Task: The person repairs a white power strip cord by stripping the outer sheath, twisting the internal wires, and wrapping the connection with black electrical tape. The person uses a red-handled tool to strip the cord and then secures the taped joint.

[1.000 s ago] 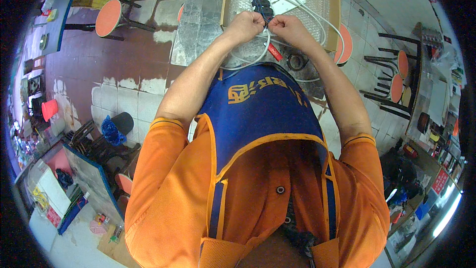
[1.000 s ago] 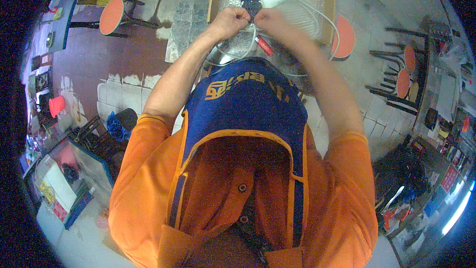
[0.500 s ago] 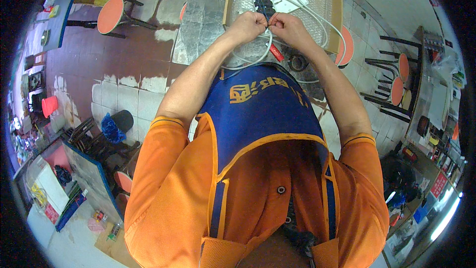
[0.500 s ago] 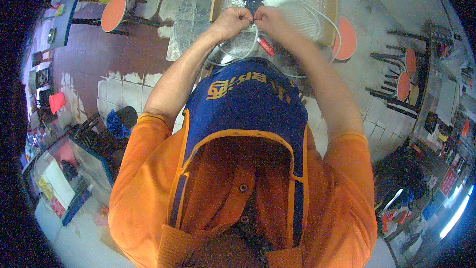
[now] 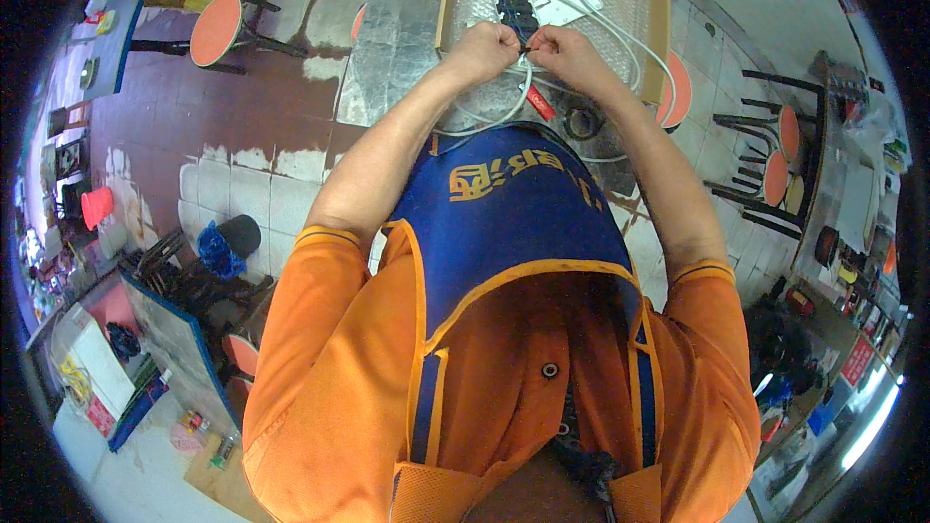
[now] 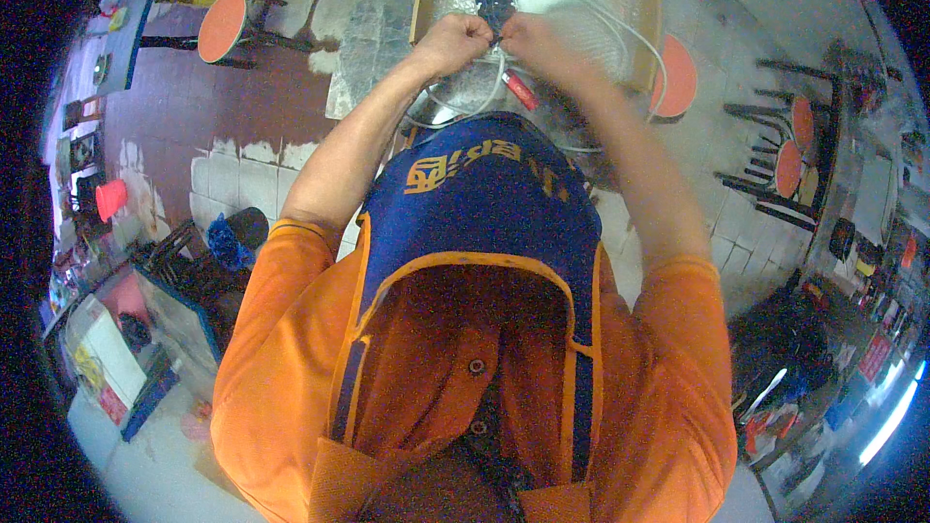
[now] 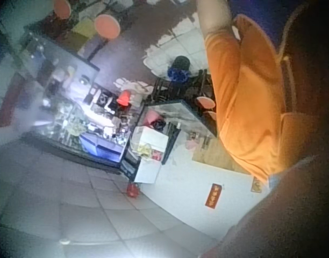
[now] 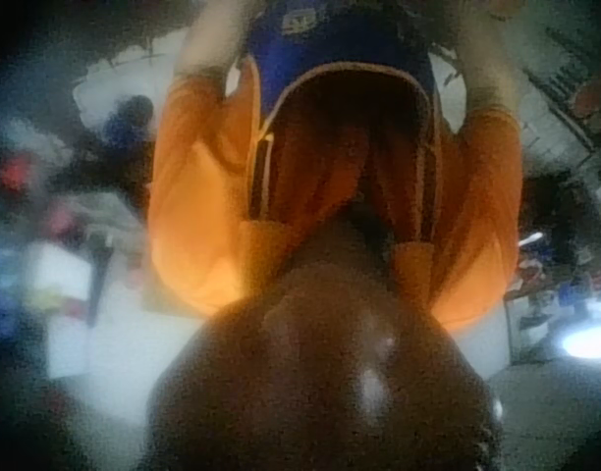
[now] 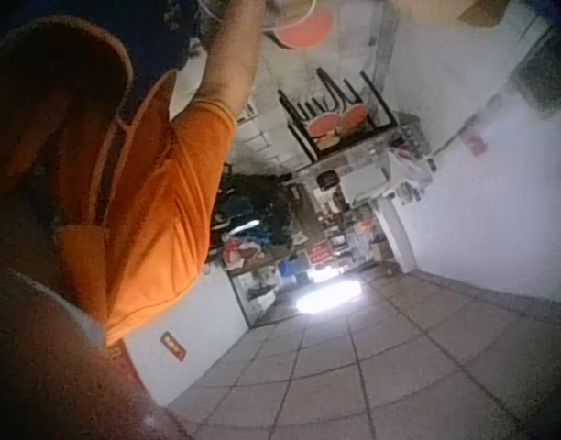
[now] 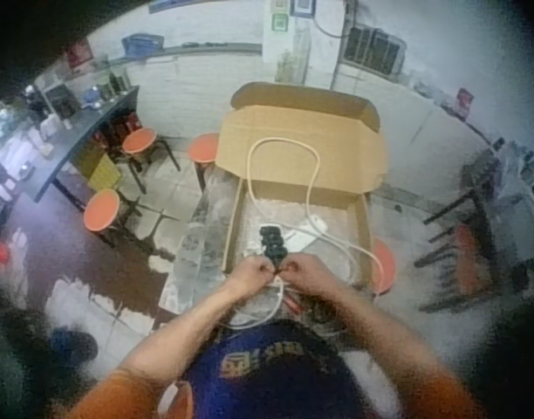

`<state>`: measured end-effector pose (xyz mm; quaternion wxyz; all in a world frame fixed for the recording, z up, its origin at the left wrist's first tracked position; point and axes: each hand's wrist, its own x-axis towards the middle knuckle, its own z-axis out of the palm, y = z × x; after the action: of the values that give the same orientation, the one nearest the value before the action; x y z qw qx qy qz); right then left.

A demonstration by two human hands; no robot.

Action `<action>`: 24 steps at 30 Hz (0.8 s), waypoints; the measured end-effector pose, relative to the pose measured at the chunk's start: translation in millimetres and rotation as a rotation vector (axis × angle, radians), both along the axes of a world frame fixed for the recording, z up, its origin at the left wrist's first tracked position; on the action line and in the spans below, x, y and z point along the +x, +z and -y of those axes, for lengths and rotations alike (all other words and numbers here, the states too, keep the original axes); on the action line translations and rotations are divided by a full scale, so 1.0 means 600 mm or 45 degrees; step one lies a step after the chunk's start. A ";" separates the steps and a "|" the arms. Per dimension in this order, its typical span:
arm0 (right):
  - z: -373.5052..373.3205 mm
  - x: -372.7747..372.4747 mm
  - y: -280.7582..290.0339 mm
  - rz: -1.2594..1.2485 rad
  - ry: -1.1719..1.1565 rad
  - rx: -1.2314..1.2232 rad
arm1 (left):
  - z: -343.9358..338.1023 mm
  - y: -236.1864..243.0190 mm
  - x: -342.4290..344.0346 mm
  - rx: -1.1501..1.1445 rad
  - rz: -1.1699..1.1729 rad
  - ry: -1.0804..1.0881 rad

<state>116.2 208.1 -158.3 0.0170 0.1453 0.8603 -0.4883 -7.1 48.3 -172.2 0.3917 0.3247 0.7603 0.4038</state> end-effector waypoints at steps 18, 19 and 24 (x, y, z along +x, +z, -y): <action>0.021 -0.001 -0.010 -0.079 -0.138 0.201 | -0.003 -0.004 0.007 0.041 0.189 0.147; 0.021 0.000 -0.011 -0.079 -0.145 0.190 | -0.004 -0.003 0.006 0.031 0.227 0.166; 0.012 0.000 -0.016 -0.096 -0.060 0.146 | -0.002 0.014 0.008 0.018 0.389 0.227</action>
<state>116.2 200.8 -167.7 -0.0351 0.1477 0.8832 -0.4438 -2.2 49.4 -163.8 0.4631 0.1934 0.7148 0.4870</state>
